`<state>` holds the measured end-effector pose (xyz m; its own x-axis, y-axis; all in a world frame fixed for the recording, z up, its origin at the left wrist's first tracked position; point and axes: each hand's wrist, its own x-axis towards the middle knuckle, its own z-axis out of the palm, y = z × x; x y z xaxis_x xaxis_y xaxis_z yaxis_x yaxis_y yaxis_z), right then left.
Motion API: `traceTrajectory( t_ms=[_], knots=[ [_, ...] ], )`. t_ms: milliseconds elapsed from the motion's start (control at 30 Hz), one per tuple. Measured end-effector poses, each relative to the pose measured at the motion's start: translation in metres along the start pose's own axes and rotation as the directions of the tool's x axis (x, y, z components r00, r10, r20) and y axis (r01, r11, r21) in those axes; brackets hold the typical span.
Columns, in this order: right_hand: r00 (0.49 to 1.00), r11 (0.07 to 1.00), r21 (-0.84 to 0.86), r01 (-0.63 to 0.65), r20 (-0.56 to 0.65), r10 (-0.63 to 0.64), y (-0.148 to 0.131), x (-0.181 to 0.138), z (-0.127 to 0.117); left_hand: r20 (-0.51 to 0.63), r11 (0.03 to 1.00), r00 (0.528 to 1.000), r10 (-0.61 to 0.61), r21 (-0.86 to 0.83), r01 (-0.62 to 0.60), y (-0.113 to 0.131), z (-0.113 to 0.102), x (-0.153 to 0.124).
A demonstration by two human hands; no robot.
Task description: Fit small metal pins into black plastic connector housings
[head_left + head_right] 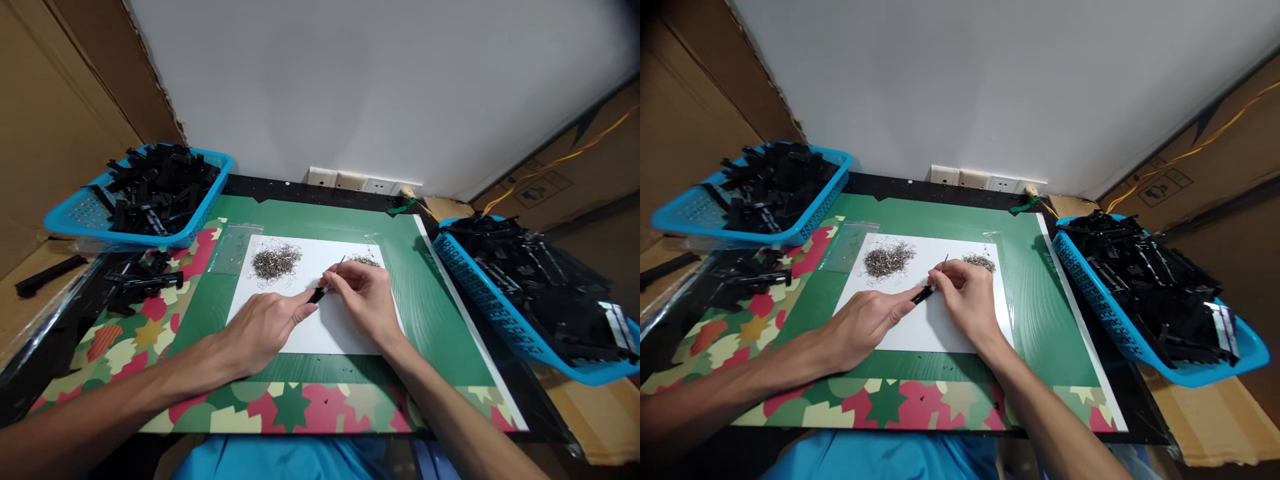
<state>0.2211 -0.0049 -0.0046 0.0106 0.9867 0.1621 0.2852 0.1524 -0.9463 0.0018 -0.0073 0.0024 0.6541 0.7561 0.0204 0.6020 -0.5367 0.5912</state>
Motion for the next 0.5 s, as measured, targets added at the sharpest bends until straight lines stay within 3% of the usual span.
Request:
traceTrajectory(
  t_ms=[100,167,267,367,500],
  knots=[
    [0.995,0.998,0.023,0.063,-0.08,-0.061,-0.005,0.006,-0.005,-0.09,0.996,0.994,0.068,-0.06,-0.073,0.001,0.005,-0.004],
    [0.994,0.993,-0.073,0.091,-0.054,-0.095,-0.008,0.013,-0.007,-0.138,0.974,0.971,0.197,-0.081,-0.21,0.001,0.011,-0.006],
    [0.979,0.947,-0.279,0.16,0.165,-0.117,-0.013,0.023,-0.004,-0.194,0.886,0.877,0.439,-0.07,-0.458,0.0,0.02,-0.01],
    [0.926,0.9,-0.366,0.236,0.365,-0.094,-0.017,0.031,0.008,-0.232,0.807,0.787,0.571,-0.016,-0.59,-0.001,0.025,-0.011],
    [0.903,0.889,-0.38,0.255,0.422,-0.079,-0.019,0.035,0.025,-0.226,0.748,0.72,0.656,0.065,-0.661,0.0,0.023,-0.01]
  ],
)
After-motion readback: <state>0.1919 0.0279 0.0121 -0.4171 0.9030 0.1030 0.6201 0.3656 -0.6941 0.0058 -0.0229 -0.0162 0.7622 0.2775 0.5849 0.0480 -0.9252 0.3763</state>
